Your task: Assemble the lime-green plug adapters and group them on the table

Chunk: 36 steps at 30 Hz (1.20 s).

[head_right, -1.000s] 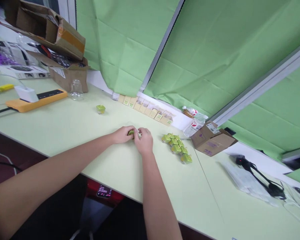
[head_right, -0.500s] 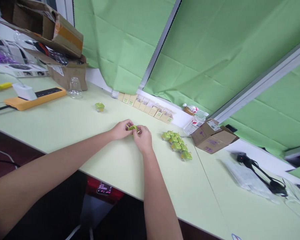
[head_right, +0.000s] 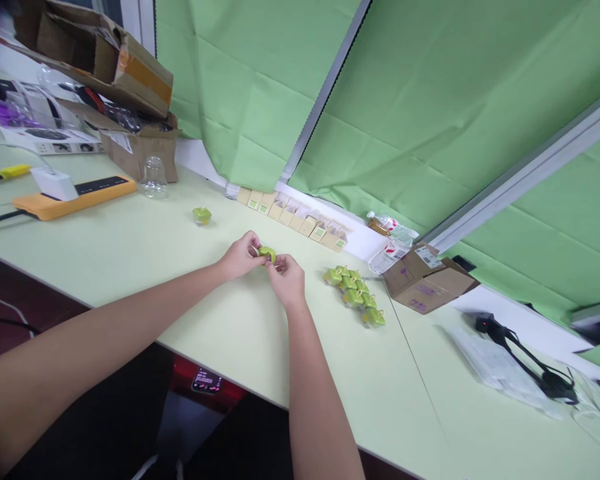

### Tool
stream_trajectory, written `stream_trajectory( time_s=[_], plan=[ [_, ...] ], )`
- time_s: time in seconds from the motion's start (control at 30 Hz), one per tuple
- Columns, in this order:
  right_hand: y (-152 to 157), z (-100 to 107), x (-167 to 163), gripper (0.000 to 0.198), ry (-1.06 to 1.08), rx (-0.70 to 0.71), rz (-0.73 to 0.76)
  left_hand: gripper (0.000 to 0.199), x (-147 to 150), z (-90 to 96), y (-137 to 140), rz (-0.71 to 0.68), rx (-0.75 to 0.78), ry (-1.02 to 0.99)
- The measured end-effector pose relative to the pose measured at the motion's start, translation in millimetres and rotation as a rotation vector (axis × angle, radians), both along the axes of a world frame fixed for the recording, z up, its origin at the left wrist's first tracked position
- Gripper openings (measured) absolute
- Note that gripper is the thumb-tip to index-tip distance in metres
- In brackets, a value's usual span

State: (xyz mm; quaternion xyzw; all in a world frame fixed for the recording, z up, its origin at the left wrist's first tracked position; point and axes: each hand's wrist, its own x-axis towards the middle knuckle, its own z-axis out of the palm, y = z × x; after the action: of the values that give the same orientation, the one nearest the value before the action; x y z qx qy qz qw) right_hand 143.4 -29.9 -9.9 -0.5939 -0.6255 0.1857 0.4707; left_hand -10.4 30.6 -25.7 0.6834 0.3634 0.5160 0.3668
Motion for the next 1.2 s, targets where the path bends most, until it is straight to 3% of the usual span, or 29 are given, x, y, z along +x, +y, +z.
stream_trajectory(
  time_s=[0.27,0.37,0.47,1.0,1.2],
  plan=[
    [1.5,3.4,-0.6,0.031,0.155,-0.056,-0.018,0.032,-2.5,8.8,-6.4,0.046,0.224,0.075],
    [1.3,3.2,-0.5,0.033,0.150,-0.057,-0.027,0.021,-2.1,8.9,-6.7,0.034,0.240,0.048],
    [1.2,2.0,-0.5,0.035,0.118,-0.035,-0.017,0.010,-1.2,8.1,-6.4,0.016,0.206,0.038],
    [-4.6,4.1,1.8,0.035,-0.089,0.092,0.015,0.013,0.3,2.7,5.3,-0.119,-0.076,-0.087],
    [-6.1,7.0,1.0,0.036,-0.007,-0.035,-0.004,0.010,1.7,4.1,4.1,-0.165,-0.177,-0.135]
  ],
)
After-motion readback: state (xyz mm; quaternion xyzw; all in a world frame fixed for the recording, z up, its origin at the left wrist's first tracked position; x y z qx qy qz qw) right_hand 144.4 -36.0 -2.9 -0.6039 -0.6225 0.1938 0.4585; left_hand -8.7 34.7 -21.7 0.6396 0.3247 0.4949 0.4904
